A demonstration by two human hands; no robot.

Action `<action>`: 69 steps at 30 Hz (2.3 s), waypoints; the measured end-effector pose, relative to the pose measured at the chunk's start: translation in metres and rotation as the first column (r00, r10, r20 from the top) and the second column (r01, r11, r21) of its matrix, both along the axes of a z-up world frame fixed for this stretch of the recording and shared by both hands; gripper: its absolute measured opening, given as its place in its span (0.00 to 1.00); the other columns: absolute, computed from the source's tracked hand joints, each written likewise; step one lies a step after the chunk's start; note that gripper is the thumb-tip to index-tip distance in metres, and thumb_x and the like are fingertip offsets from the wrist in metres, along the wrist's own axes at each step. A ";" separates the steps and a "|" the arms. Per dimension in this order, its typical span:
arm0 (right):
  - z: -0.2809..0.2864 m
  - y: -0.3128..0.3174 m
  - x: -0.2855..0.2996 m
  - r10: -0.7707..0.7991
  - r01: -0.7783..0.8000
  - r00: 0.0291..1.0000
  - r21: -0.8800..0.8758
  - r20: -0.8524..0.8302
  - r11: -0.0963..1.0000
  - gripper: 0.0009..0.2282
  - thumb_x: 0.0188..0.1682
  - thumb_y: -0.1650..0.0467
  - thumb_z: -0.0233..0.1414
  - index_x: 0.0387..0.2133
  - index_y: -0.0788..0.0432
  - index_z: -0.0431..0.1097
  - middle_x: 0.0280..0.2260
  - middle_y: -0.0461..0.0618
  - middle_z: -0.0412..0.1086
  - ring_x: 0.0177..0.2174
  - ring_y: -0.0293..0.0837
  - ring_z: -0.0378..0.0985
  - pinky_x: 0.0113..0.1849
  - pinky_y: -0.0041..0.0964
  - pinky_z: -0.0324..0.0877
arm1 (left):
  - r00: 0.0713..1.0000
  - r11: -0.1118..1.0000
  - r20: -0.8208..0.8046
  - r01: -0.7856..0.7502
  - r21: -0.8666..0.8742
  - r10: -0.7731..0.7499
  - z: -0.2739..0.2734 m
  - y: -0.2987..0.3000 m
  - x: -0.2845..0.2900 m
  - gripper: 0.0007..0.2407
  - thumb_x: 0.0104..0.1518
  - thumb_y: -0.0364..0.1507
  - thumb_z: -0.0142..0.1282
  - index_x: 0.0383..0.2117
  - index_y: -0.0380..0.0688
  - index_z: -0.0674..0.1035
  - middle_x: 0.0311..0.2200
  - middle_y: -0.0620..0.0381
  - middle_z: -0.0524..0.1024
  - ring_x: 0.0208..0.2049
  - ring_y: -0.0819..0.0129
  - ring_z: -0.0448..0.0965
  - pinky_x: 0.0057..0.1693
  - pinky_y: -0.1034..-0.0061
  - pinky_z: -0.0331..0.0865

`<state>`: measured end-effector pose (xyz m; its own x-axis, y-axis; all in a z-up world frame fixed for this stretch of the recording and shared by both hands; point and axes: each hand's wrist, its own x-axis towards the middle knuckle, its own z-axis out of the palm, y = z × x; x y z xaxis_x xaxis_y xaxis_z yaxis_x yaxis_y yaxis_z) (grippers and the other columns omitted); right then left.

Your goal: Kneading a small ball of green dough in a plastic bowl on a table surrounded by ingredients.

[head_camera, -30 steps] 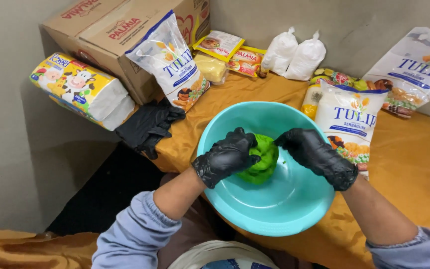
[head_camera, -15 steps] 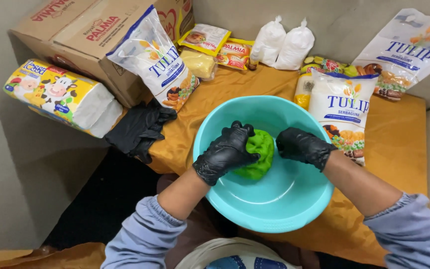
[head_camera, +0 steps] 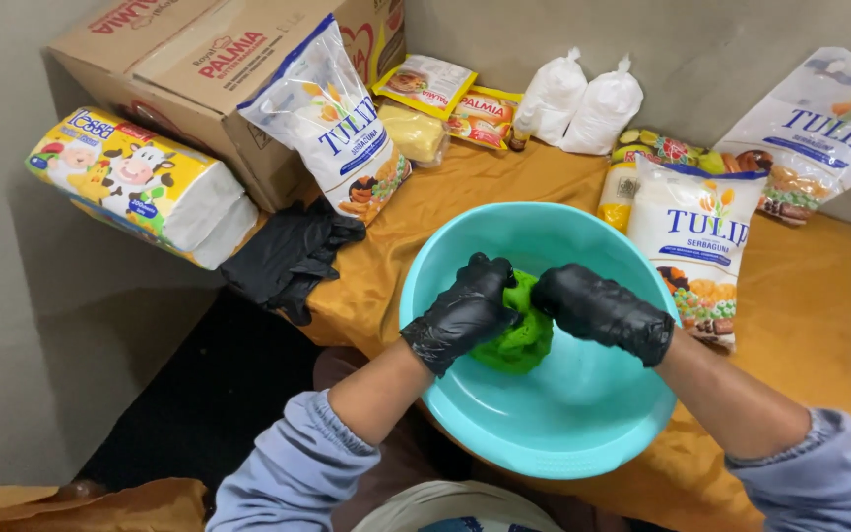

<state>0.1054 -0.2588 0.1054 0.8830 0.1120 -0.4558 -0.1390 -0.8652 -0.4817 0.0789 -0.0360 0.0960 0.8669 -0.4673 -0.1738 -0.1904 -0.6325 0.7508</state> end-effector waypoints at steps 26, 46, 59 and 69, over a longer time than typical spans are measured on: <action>-0.018 -0.021 -0.025 -0.264 -0.131 0.889 0.758 0.375 0.638 0.30 0.32 0.83 0.66 0.53 0.67 0.71 0.42 0.66 0.72 0.29 0.56 0.80 0.23 0.49 0.79 | 0.981 0.851 0.059 -0.130 -0.508 0.185 0.011 0.014 -0.002 0.22 0.44 0.34 0.71 0.49 0.55 0.80 0.44 0.57 0.79 0.49 0.57 0.81 0.52 0.68 0.76; 0.005 -0.008 -0.058 0.167 -0.489 0.609 0.200 0.776 0.849 0.13 0.40 0.81 0.58 0.38 0.60 0.82 0.39 0.67 0.78 0.43 0.68 0.79 0.42 0.58 0.77 | 0.923 0.992 0.384 -0.049 0.116 0.000 0.008 0.004 -0.007 0.31 0.46 0.42 0.66 0.60 0.69 0.68 0.58 0.60 0.62 0.59 0.50 0.67 0.59 0.54 0.72; 0.007 0.004 -0.064 0.061 -0.441 0.802 0.521 0.594 0.731 0.08 0.44 0.79 0.57 0.35 0.64 0.81 0.37 0.64 0.79 0.44 0.57 0.80 0.42 0.50 0.77 | 0.974 0.977 0.077 0.214 -0.017 -0.212 -0.020 0.016 -0.015 0.19 0.46 0.37 0.62 0.47 0.51 0.79 0.51 0.51 0.76 0.55 0.50 0.75 0.56 0.54 0.74; -0.064 -0.048 -0.030 0.164 -0.267 0.961 0.596 0.222 0.758 0.32 0.51 0.65 0.48 0.71 0.55 0.51 0.50 0.68 0.74 0.40 0.56 0.86 0.43 0.56 0.79 | 0.994 0.995 -0.086 -0.069 -0.078 0.062 -0.037 0.019 0.011 0.21 0.50 0.43 0.58 0.52 0.59 0.73 0.52 0.53 0.77 0.54 0.53 0.77 0.53 0.62 0.74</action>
<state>0.0750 -0.3065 0.0418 0.8510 0.5175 -0.0891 0.1313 -0.3739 -0.9181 0.0900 -0.0172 0.0586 0.8801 -0.4256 -0.2103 -0.0856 -0.5780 0.8116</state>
